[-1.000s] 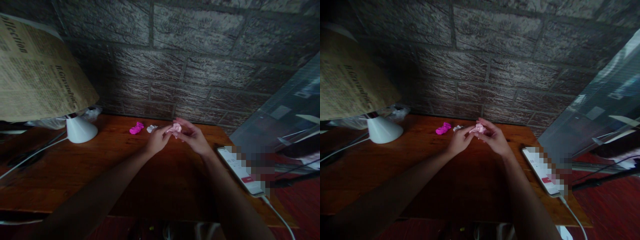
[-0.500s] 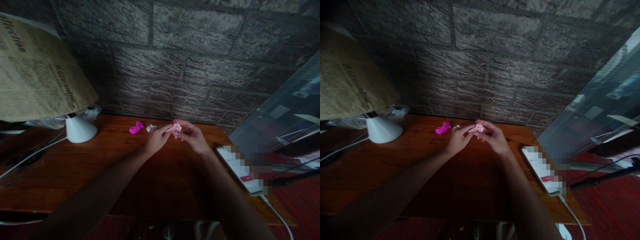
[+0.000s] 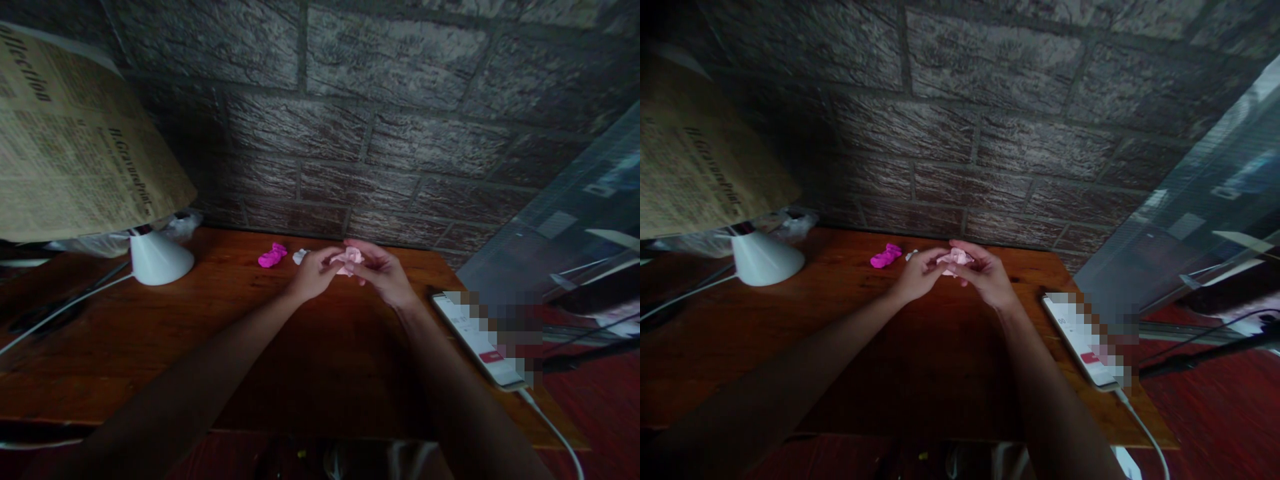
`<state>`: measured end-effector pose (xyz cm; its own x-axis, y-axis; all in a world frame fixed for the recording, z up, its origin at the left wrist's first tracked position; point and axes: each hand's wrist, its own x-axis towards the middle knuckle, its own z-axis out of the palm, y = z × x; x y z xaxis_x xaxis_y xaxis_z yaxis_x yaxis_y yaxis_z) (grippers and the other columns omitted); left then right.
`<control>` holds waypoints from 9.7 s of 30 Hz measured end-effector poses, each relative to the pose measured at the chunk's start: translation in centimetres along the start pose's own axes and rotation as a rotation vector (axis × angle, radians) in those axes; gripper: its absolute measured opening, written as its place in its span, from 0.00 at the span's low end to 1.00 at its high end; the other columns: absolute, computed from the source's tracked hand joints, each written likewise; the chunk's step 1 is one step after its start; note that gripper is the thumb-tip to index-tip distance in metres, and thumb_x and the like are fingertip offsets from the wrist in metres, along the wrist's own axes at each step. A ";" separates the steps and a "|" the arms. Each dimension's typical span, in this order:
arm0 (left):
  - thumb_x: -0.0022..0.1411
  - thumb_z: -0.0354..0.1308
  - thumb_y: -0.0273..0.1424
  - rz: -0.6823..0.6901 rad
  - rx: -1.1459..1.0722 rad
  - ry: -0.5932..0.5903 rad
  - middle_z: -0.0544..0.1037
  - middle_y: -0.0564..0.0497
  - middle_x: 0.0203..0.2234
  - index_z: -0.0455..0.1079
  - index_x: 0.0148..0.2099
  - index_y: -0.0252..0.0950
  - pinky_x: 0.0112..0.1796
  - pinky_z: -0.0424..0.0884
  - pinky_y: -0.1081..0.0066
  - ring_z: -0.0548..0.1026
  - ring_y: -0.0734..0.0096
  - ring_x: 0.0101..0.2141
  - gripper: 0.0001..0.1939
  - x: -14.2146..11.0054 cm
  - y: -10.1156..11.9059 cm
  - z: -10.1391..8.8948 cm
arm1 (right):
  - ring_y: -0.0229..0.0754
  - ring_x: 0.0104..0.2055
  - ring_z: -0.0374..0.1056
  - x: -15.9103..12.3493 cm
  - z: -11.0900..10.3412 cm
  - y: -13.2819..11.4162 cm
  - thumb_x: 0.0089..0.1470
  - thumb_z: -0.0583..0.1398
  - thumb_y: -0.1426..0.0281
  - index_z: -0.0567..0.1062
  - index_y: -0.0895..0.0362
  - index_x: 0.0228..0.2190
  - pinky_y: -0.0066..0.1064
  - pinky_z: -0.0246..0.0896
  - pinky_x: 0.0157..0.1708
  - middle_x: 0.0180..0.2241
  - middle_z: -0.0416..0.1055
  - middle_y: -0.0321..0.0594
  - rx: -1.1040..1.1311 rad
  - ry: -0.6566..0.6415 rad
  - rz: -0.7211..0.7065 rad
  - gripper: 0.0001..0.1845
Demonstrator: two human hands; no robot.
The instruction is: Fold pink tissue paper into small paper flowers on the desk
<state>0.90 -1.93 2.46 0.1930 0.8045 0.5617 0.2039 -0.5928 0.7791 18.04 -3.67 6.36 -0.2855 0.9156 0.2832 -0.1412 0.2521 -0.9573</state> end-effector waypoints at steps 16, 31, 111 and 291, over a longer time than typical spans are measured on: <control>0.58 0.62 0.24 -0.298 -0.334 0.088 0.84 0.44 0.45 0.79 0.50 0.35 0.45 0.78 0.63 0.82 0.65 0.42 0.16 0.3 -0.4 0.4 | 0.38 0.30 0.70 0.4 -1.3 -0.1 0.38 0.75 0.62 0.85 0.54 0.36 0.26 0.64 0.21 0.38 0.82 0.41 -0.113 0.003 0.068 0.21; 0.55 0.65 0.25 -0.303 -0.349 0.056 0.85 0.45 0.43 0.81 0.46 0.35 0.51 0.75 0.58 0.81 0.61 0.45 0.15 0.5 0.0 -0.4 | 0.37 0.22 0.69 0.4 -1.3 1.7 0.40 0.73 0.57 0.86 0.53 0.32 0.29 0.65 0.20 0.29 0.81 0.40 -0.269 0.165 -0.024 0.16; 0.60 0.63 0.25 0.045 0.049 0.335 0.86 0.51 0.37 0.81 0.39 0.41 0.40 0.80 0.68 0.84 0.69 0.36 0.08 -0.4 1.2 0.1 | 0.30 0.21 0.55 0.1 0.1 0.2 0.44 0.70 0.68 0.75 0.54 0.28 0.26 0.52 0.23 0.23 0.70 0.29 0.537 0.071 0.563 0.10; 0.57 0.55 0.16 0.048 -0.198 0.074 0.83 0.46 0.46 0.75 0.50 0.35 0.46 0.79 0.67 0.82 0.68 0.46 0.20 -0.2 -1.1 0.7 | 0.36 0.29 0.72 0.2 -2.3 0.9 0.47 0.72 0.63 0.78 0.55 0.42 0.26 0.69 0.27 0.35 0.78 0.37 -0.337 -0.065 -0.137 0.20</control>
<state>1.29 -1.43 1.30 0.1256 0.7802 0.6128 0.0022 -0.6179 0.7863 20.04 -2.51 5.39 -0.3466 0.8471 0.4028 0.1343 0.4698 -0.8725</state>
